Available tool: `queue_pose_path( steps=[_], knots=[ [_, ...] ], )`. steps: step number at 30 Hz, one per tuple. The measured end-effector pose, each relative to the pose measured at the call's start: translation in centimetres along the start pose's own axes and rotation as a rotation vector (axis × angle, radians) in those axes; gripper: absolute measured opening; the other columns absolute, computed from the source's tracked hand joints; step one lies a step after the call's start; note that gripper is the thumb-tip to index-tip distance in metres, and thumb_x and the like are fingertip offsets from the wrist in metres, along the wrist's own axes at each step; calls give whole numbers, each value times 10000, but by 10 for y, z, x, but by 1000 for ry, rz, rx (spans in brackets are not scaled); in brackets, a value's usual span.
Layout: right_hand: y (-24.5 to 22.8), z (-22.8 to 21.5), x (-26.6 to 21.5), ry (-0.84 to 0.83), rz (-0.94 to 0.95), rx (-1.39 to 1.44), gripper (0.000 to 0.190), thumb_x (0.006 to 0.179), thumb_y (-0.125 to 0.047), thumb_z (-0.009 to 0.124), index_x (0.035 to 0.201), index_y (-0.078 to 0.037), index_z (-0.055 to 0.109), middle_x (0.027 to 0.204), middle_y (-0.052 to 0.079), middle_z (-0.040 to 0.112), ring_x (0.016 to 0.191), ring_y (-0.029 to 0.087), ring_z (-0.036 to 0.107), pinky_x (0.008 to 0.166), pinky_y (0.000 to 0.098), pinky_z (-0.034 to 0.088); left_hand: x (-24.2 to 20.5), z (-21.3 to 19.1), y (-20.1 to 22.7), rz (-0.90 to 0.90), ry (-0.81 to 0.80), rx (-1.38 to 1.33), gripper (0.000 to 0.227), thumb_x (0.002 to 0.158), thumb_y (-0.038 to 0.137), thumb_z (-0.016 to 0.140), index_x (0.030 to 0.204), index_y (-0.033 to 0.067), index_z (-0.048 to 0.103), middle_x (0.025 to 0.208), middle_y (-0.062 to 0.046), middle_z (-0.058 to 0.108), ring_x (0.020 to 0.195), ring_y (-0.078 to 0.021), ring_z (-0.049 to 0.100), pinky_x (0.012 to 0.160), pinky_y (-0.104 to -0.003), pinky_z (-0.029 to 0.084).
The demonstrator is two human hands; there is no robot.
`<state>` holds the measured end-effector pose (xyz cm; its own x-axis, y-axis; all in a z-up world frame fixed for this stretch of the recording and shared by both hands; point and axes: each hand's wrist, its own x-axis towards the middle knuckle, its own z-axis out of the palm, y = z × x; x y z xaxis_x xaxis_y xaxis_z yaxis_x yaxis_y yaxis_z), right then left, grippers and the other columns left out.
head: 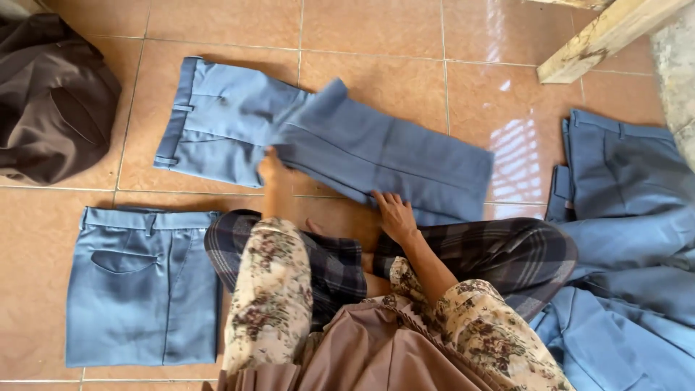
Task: Folding multiple pairs of blue trousers into neat rectangles on a tiled floor.
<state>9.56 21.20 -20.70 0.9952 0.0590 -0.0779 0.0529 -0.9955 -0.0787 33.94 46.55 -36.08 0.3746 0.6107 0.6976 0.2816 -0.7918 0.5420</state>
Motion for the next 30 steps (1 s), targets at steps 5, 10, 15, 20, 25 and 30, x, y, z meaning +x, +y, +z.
queue_pose_path(
  steps=[5,10,15,20,25,30],
  knots=[
    [-9,-16,1,-292,-8,226,683,889,-16,596,1521,-235,457,1584,80,410,1522,313,307,1126,541,397,172,-78,-6,-1531,-574,-616,457,1009,332,495,1331,25,599,1319,-191,648,1219,-353,647,1028,-509,536],
    [34,22,13,372,179,409,339,847,-27,684,1151,-166,746,1125,127,692,1121,357,655,930,495,530,160,-65,-38,-1163,-373,-113,573,863,118,564,1393,119,348,1447,-173,436,1286,-296,574,1070,-449,511],
    [97,69,27,258,945,682,330,940,-246,697,1254,-302,608,1244,27,607,1260,372,545,964,822,362,89,-74,-4,56,-628,-294,288,926,99,487,1124,187,676,997,-66,732,907,-290,734,770,-412,581],
    [62,-10,10,129,1049,887,629,901,-162,740,1446,-158,427,1474,254,437,1374,482,456,1050,697,404,-33,-78,-10,691,-1225,133,138,885,230,561,794,238,665,710,37,673,722,-189,723,709,-357,567],
    [79,24,9,128,1078,774,664,842,-182,794,1417,-165,463,1409,189,430,1334,448,480,1014,719,417,-59,-49,-27,1162,-1151,93,176,792,42,648,891,188,641,825,-71,643,706,-299,698,658,-549,493],
    [81,30,13,197,1009,712,525,875,-64,721,1361,-97,527,1317,211,474,1252,450,479,953,621,500,-61,-58,-27,1293,-1025,78,193,759,-30,625,828,150,611,739,-99,616,594,-303,644,601,-566,438]
  ],
)
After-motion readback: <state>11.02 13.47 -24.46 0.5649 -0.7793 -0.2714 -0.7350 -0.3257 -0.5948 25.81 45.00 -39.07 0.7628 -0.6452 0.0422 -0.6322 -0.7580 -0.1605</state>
